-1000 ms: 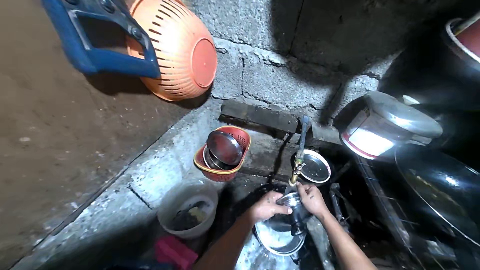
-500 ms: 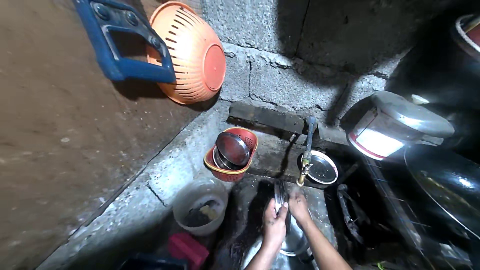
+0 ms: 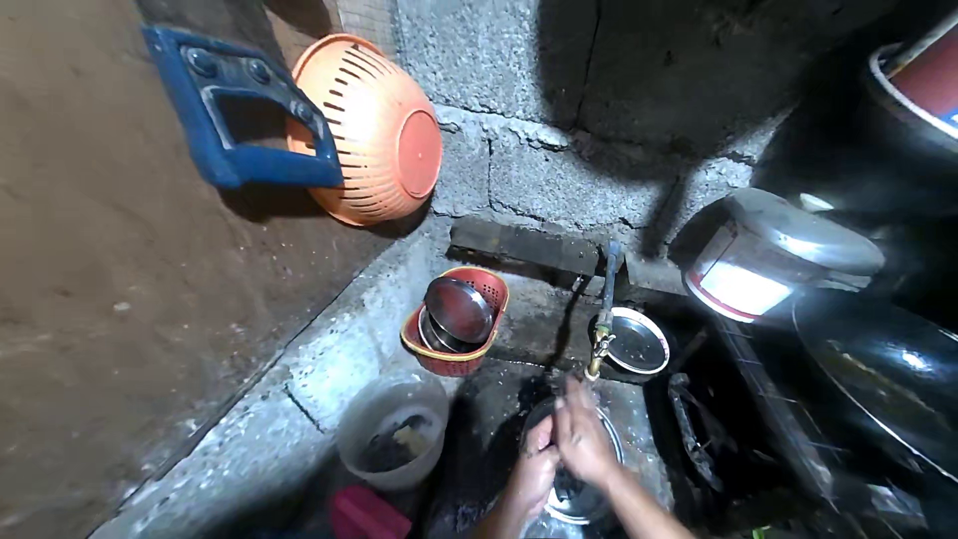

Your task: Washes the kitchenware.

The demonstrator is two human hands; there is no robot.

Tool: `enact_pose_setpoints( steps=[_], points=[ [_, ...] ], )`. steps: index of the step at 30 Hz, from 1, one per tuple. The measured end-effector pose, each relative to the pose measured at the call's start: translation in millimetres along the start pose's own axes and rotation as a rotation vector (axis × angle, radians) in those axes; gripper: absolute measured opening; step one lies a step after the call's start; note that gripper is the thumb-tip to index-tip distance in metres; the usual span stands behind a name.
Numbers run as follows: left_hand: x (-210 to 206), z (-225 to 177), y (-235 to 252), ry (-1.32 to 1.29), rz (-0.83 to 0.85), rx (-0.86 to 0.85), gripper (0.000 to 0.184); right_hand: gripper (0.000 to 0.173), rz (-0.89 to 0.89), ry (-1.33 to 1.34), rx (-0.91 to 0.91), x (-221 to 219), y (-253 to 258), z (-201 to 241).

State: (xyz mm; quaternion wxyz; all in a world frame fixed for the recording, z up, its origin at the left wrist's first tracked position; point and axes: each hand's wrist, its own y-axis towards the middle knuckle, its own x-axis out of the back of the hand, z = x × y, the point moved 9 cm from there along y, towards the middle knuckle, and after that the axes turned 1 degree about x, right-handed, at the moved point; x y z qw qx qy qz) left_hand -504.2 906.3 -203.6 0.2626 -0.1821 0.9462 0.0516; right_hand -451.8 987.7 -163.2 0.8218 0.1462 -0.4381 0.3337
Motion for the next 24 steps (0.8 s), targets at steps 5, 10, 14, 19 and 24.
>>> enact_pose_setpoints(
  steps=[5,10,14,19,24],
  points=[
    [-3,0,-14,0.148,-0.018,0.025,0.032,0.054,0.125,0.079,-0.300,13,26,-23],
    [14,-2,-7,0.073,-0.053,-0.027,0.038,0.058,0.057,-0.043,0.023,-8,17,8],
    [4,-8,-26,0.138,0.047,0.019,0.025,0.045,0.148,0.297,-0.390,7,28,-48],
    [0,-3,-20,0.080,0.072,0.036,0.028,0.046,0.127,0.324,-0.244,0,35,-38],
    [-2,-3,-26,0.109,0.025,0.056,0.031,0.038,0.099,0.322,-0.310,5,38,-55]
  ],
)
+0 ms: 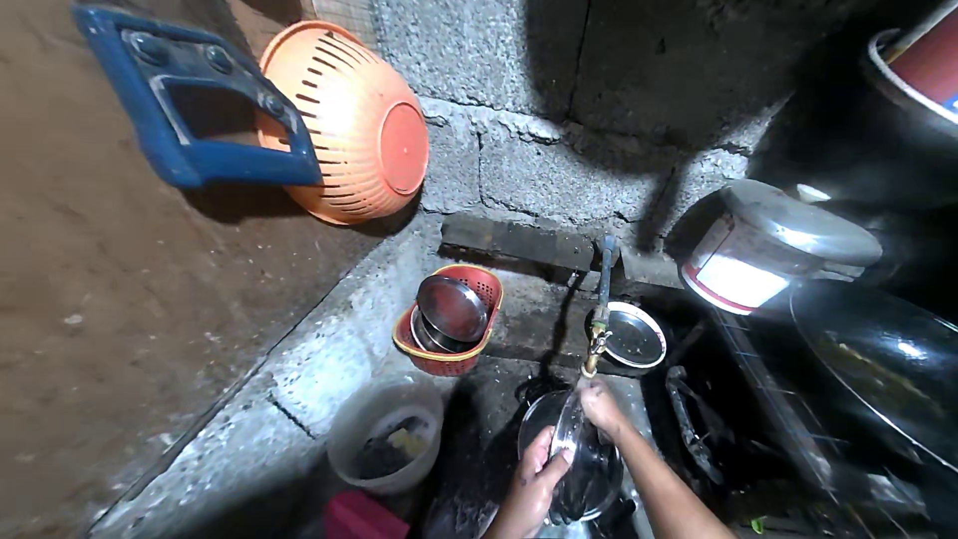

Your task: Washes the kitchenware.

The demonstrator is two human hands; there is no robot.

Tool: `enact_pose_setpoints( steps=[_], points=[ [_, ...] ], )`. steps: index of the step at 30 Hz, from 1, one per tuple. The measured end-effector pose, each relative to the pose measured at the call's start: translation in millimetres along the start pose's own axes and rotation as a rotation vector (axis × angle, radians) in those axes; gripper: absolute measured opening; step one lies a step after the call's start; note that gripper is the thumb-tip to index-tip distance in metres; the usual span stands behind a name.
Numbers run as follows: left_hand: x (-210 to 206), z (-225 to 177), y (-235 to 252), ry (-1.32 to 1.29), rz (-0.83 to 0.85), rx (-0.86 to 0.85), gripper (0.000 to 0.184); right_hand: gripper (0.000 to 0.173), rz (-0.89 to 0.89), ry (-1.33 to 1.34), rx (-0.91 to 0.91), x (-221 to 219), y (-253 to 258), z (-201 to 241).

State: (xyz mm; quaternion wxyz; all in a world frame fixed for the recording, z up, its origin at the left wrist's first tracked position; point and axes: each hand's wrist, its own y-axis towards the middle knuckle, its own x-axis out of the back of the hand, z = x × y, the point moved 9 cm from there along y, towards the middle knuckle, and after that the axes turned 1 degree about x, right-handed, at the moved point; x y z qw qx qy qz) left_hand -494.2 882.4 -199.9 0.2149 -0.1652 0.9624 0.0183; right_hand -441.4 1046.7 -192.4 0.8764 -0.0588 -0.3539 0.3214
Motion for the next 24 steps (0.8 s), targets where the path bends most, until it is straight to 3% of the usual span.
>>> enact_pose_setpoints(
  steps=[2,4,6,9,10,12,15,17,20,22,24],
  points=[
    [-2,0,4,0.033,-0.021,0.039,0.039,0.040,0.031,-0.073,0.057,-5,-5,10],
    [-1,-3,16,0.105,-0.029,0.090,0.054,0.035,0.084,-0.162,0.296,-21,-17,38],
    [3,-5,25,0.169,-0.036,0.084,0.054,0.032,0.044,-0.130,0.363,-23,-21,44],
    [0,-19,19,0.212,-0.016,0.020,0.054,0.034,-0.083,0.187,-0.025,5,-4,13],
    [-1,-19,13,0.188,-0.030,0.021,0.051,0.034,-0.092,0.190,-0.071,7,-2,6],
    [-1,-13,14,0.137,-0.016,0.094,0.044,0.035,-0.040,0.061,0.060,3,-5,19],
    [0,-5,31,0.167,0.051,0.228,0.041,0.032,0.074,-0.243,0.473,-27,-28,55],
    [2,-8,35,0.172,0.045,0.156,0.044,0.035,0.030,-0.214,0.370,-21,-22,47],
    [1,-8,21,0.068,-0.011,0.055,0.050,0.042,-0.054,0.043,-0.089,4,0,11],
    [0,-1,16,0.021,-0.015,0.103,0.044,0.041,-0.003,-0.066,-0.058,-2,-1,15],
    [1,2,27,0.035,0.013,0.198,0.041,0.036,0.089,-0.281,0.212,-17,-12,44]
  ],
)
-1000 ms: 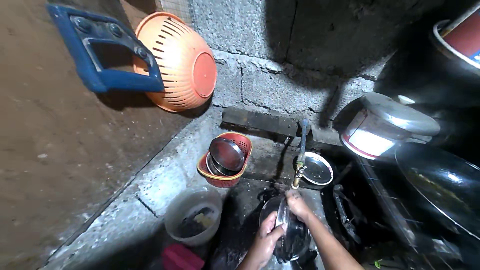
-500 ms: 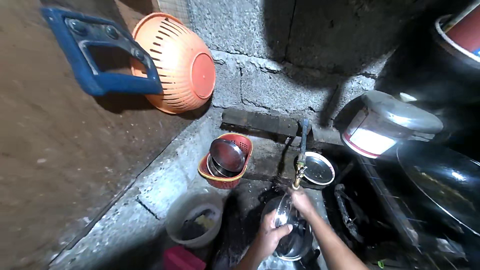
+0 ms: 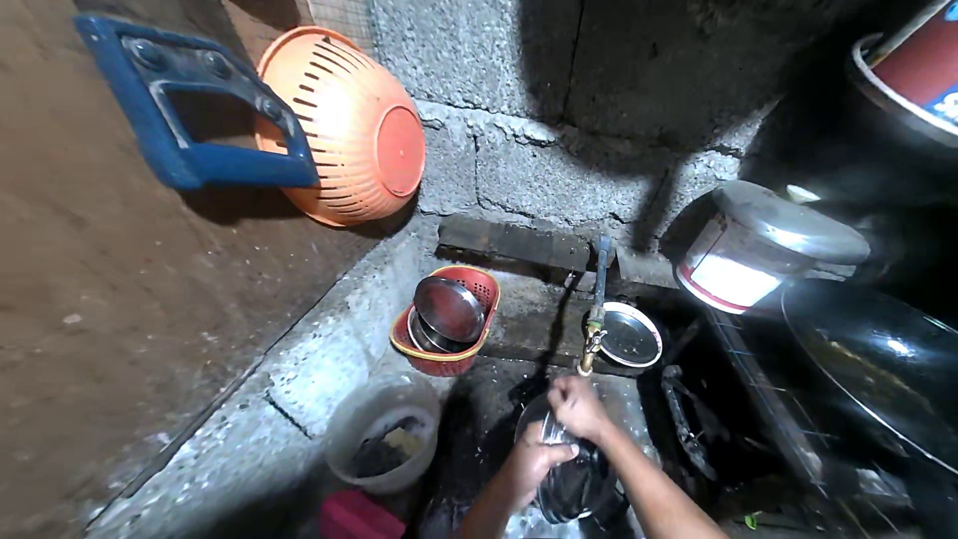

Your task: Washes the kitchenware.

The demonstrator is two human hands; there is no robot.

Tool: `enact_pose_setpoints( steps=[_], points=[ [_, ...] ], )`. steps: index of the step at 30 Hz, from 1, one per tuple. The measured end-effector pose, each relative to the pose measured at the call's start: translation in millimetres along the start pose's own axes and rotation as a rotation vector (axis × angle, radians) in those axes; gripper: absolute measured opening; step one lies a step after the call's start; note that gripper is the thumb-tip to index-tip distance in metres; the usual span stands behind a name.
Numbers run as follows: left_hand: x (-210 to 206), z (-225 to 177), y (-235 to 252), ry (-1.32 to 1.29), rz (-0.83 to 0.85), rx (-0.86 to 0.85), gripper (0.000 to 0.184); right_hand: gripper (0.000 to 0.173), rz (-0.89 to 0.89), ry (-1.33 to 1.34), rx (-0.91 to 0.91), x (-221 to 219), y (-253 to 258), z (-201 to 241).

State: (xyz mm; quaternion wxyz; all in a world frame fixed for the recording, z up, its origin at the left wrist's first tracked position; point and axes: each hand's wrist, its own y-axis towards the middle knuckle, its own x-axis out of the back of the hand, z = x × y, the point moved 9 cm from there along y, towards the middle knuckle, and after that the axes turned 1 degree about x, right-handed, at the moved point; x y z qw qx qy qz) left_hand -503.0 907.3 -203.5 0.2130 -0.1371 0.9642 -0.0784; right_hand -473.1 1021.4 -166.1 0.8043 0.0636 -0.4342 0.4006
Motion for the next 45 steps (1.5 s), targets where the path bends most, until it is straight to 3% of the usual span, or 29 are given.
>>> enact_pose_setpoints(
  steps=[2,6,9,11,13,15,16,18,20,22,25,27,28,30,33,36,38,40,43,45],
  points=[
    [2,-4,3,0.048,-0.012,-0.003,0.042,0.036,-0.005,0.000,0.075,-7,-3,5],
    [1,-10,-15,0.046,-0.063,-0.133,0.038,0.034,-0.154,0.537,-0.343,10,1,-50],
    [-3,-1,-30,0.053,-0.105,-0.154,0.037,0.036,-0.083,0.640,-0.441,3,-3,-68],
    [-8,4,-39,0.268,-0.091,-0.145,0.031,0.045,0.009,0.702,-0.518,-7,-7,-83],
    [-16,8,-41,0.647,0.013,-0.175,0.027,0.065,0.178,0.778,-0.578,-15,-17,-93],
    [-26,17,-37,0.991,0.192,-0.214,0.034,0.064,0.264,0.843,-0.570,-10,-29,-93],
    [-30,23,-34,1.097,0.283,-0.227,0.037,0.054,0.264,0.849,-0.550,-5,-35,-92],
    [-34,36,-25,1.167,0.429,-0.245,0.042,0.032,0.155,0.796,-0.530,7,-44,-97],
    [-28,50,-13,1.184,0.498,-0.193,0.056,0.031,-0.013,0.684,-0.496,18,-55,-102],
    [-11,61,4,1.296,0.426,-0.056,0.069,0.040,-0.155,0.631,-0.437,18,-68,-107],
    [8,63,35,1.423,0.176,0.108,0.086,0.052,-0.336,0.733,-0.356,-7,-89,-95],
    [-5,57,49,1.398,0.053,0.135,0.080,0.046,-0.399,0.796,-0.347,-32,-93,-84],
    [-20,54,51,1.365,0.074,0.117,0.075,0.042,-0.447,0.812,-0.336,-38,-91,-86],
    [-44,60,48,1.284,0.280,0.023,0.071,0.038,-0.544,0.831,-0.314,-34,-86,-103],
    [-43,64,29,1.382,0.578,-0.047,0.068,0.041,-0.621,0.778,-0.274,-8,-100,-126],
    [-13,56,37,1.522,0.379,0.089,0.075,0.048,-0.581,0.666,-0.291,-12,-112,-113],
    [-25,47,49,1.471,0.194,0.106,0.074,0.049,-0.532,0.736,-0.285,-28,-104,-96],
    [-48,48,50,1.357,0.252,0.025,0.074,0.042,-0.560,0.784,-0.265,-26,-91,-99],
    [-39,54,32,1.421,0.551,-0.053,0.070,0.041,-0.549,0.774,-0.289,-12,-105,-115],
    [-7,47,31,1.575,0.484,0.061,0.072,0.047,-0.499,0.718,-0.324,-15,-117,-112]
  ],
)
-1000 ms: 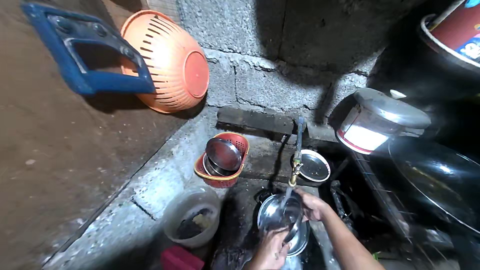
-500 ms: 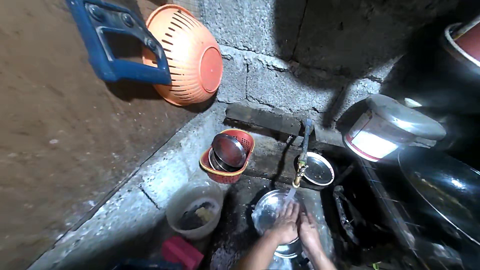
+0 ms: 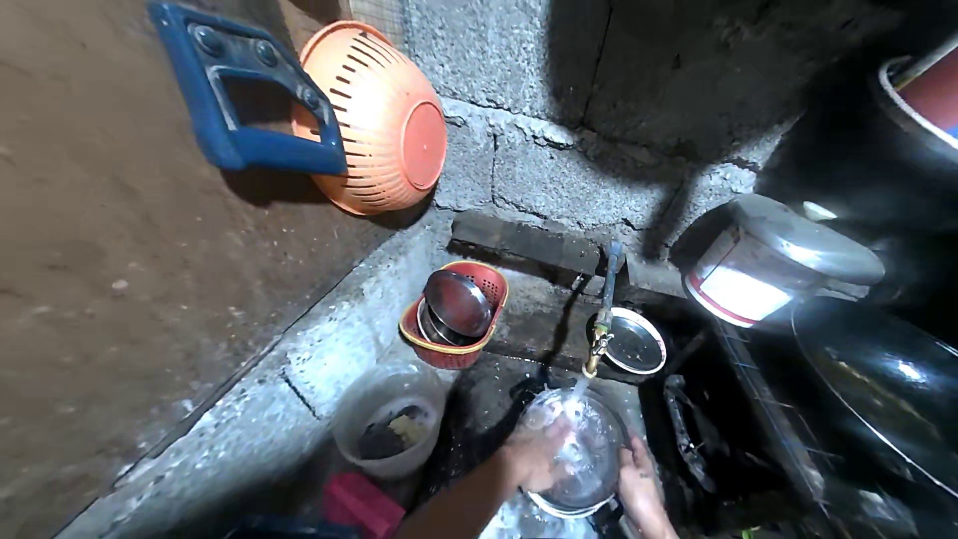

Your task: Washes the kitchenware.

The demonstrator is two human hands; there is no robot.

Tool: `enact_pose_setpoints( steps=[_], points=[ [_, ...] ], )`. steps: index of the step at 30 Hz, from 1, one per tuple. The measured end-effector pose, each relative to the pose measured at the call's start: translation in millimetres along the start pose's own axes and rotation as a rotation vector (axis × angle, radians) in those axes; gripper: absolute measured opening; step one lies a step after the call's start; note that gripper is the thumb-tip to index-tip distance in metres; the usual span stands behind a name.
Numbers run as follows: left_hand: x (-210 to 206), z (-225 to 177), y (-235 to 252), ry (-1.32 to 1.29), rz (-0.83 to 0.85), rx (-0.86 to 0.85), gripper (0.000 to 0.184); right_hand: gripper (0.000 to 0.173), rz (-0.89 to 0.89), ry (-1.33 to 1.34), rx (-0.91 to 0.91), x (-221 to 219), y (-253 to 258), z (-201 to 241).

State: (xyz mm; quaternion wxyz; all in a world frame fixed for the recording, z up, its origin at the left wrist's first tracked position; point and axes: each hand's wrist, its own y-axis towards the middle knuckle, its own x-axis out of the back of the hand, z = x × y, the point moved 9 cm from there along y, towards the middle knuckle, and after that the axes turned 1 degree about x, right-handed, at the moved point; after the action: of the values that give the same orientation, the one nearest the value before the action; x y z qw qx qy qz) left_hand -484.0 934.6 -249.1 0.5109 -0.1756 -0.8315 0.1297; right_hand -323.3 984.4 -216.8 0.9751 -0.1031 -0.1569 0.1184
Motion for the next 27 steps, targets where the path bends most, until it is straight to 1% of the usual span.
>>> enact_pose_setpoints(
  steps=[1,2,3,4,5,6,7,8,10,12,13,15,16,17,18,19,20,21,22,23,24,25,26,27],
  points=[
    [0,7,0,0.008,-0.013,0.082,0.071,0.049,0.009,-0.011,-0.030,-5,-8,-4],
    [3,3,4,-0.022,-0.050,0.133,0.070,0.049,0.001,-0.003,-0.043,-14,-10,-4],
    [6,-6,9,-0.087,-0.113,0.137,0.070,0.048,0.002,0.018,-0.039,-23,-7,1],
    [6,-19,13,-0.164,-0.162,0.078,0.069,0.045,0.002,0.039,-0.015,-30,-2,6],
    [5,-31,15,-0.221,-0.175,-0.018,0.068,0.041,0.006,0.071,0.004,-32,5,7],
    [2,-36,14,-0.215,-0.147,-0.106,0.067,0.040,0.015,0.102,0.010,-28,9,5],
    [1,-34,8,-0.161,-0.099,-0.158,0.068,0.039,0.020,0.115,0.008,-21,9,1],
    [4,-22,3,-0.083,-0.065,-0.136,0.069,0.040,0.030,0.113,-0.001,-16,6,-1],
    [15,7,0,0.028,-0.043,0.035,0.073,0.041,0.015,0.073,-0.032,-18,-4,-1],
    [20,-2,6,-0.051,-0.112,0.125,0.074,0.044,0.003,0.072,-0.041,-26,-4,4],
    [20,-15,11,-0.142,-0.155,0.100,0.076,0.046,0.011,0.096,-0.022,-30,2,8],
    [12,-45,13,-0.293,-0.165,-0.096,0.065,0.042,0.010,0.141,0.035,-25,14,7],
    [10,-53,7,-0.301,-0.124,-0.186,0.061,0.041,0.004,0.147,0.049,-17,18,3],
    [9,-52,-1,-0.230,-0.078,-0.211,0.060,0.040,-0.020,0.137,0.051,-6,19,1],
    [11,-42,-9,-0.129,-0.060,-0.152,0.061,0.040,-0.042,0.131,0.043,5,21,0],
    [16,-26,-17,-0.072,-0.088,-0.057,0.061,0.040,-0.059,0.127,0.036,14,22,-3],
    [25,-8,-23,-0.083,-0.170,0.033,0.061,0.040,-0.073,0.130,0.028,20,22,-7],
    [35,11,-29,-0.183,-0.332,0.100,0.061,0.040,-0.076,0.143,0.014,23,22,-11],
    [46,28,-34,-0.336,-0.543,0.137,0.062,0.041,-0.065,0.168,-0.014,22,21,-13],
    [52,41,-38,-0.541,-0.717,0.149,0.065,0.040,-0.051,0.204,-0.052,19,21,-15],
    [53,46,-41,-0.785,-0.793,0.161,0.068,0.041,-0.024,0.241,-0.091,14,21,-14],
    [47,45,-43,-1.049,-0.766,0.189,0.071,0.041,0.011,0.259,-0.116,10,21,-11],
    [34,41,-46,-1.296,-0.688,0.264,0.069,0.041,0.037,0.237,-0.126,8,22,-10],
    [23,35,-51,-1.514,-0.607,0.367,0.061,0.042,0.063,0.150,-0.114,7,25,-6]
  ],
)
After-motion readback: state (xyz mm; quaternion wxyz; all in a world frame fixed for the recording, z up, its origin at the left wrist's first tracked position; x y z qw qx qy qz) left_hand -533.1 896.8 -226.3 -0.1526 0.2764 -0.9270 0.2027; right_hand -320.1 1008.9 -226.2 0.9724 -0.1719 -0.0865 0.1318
